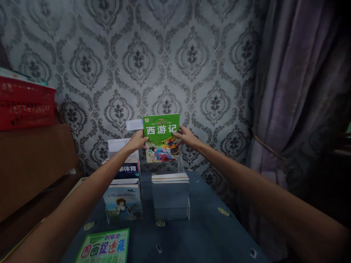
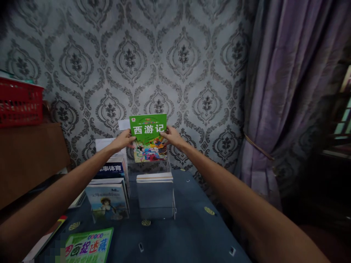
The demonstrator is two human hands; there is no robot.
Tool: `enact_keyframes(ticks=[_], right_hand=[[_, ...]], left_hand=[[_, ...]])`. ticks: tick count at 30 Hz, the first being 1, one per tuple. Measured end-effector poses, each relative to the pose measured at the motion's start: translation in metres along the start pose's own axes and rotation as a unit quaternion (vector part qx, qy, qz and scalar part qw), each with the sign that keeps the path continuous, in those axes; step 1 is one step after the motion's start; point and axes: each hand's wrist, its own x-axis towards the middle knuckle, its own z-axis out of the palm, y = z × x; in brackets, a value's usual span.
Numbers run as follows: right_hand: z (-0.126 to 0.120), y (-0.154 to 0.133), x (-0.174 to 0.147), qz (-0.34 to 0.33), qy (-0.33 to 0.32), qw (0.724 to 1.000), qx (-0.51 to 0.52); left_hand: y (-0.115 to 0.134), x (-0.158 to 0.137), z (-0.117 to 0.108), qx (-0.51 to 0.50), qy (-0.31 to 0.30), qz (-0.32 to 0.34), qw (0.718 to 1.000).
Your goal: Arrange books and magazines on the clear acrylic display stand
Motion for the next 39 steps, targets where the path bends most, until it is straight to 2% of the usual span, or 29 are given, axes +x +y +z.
enact_keyframes(ticks=[12, 29, 39], right_hand=[[0.001, -0.005, -0.010, 0.006, 0.009, 1.000, -0.023], [0.006, -0.011, -0.025, -0.003, 0.028, 0.999, -0.046], [0.010, -0.008, -0.015, -0.004, 0.064, 0.993, -0.094]], left_hand=[[-0.007, 0.003, 0.001, 0.066, 0.030, 0.000, 0.997], [0.009, -0.004, -0.005, 0.119, 0.068, 0.011, 0.990], [0.016, 0.000, -0.001, 0.152, 0.095, -0.008, 0.984]])
